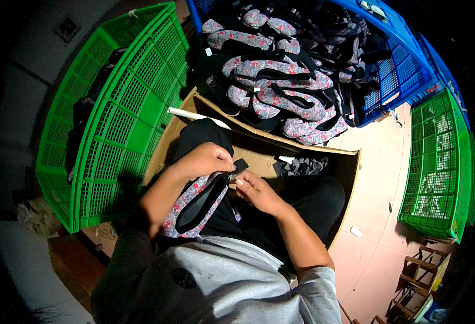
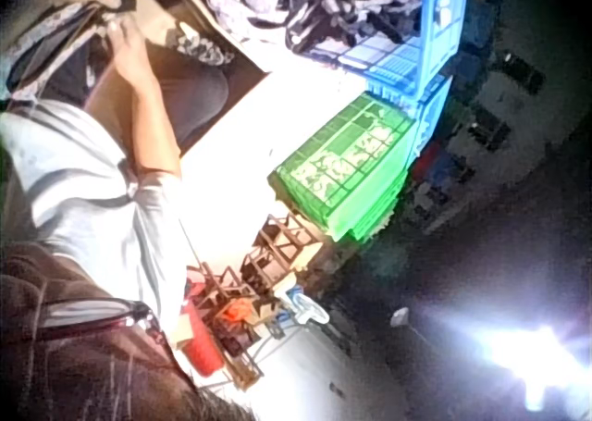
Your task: The person sits on the floor and sews the sole of a slipper using a needle and thread. They pick up a slipper from a blue crate, stitch the sole, and place the finished item into a green crate. The person also briefly handles a white insole with handwritten text.
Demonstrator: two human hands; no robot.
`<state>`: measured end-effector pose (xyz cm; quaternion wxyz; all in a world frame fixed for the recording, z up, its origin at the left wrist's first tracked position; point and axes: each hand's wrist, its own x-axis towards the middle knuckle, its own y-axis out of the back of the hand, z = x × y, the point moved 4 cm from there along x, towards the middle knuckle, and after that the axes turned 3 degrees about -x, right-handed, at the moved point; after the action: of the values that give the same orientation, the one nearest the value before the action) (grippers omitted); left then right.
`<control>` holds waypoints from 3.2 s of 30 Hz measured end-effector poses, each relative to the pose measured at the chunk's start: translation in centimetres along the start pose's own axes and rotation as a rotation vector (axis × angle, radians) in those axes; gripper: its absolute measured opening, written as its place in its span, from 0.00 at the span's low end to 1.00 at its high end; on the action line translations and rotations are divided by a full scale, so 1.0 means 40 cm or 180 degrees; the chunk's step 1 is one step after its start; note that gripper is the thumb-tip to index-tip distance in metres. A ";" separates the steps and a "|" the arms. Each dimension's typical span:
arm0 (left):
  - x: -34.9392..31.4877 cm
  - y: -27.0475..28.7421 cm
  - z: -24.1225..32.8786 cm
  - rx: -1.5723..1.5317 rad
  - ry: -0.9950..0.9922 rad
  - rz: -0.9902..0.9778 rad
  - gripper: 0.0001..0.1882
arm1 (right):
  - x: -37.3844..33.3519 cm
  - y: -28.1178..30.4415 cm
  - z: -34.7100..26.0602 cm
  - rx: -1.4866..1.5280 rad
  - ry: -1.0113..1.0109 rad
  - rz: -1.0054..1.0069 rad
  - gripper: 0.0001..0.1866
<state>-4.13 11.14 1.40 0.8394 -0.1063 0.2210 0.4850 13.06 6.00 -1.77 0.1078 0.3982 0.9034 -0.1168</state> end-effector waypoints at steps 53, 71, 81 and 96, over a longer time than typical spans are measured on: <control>0.016 -0.015 -0.013 0.0239 -0.0121 0.0112 0.09 | 0.005 -0.012 0.007 0.0508 -0.0193 0.0056 0.16; -0.012 0.029 0.002 0.0917 -0.0811 0.0945 0.14 | -0.009 0.035 0.009 0.0747 -0.0384 0.0205 0.17; -0.096 -0.013 0.057 0.1807 -0.0841 0.0715 0.10 | -0.027 0.068 -0.010 0.0403 -0.0230 0.0064 0.20; -0.071 -0.029 0.025 0.1766 -0.0913 0.0248 0.09 | -0.009 0.075 0.030 0.0570 -0.0028 0.0343 0.22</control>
<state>-4.07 8.76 3.60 0.8398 0.2049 0.2281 0.4479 15.66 7.37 -3.19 0.0819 0.4537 0.8662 -0.1929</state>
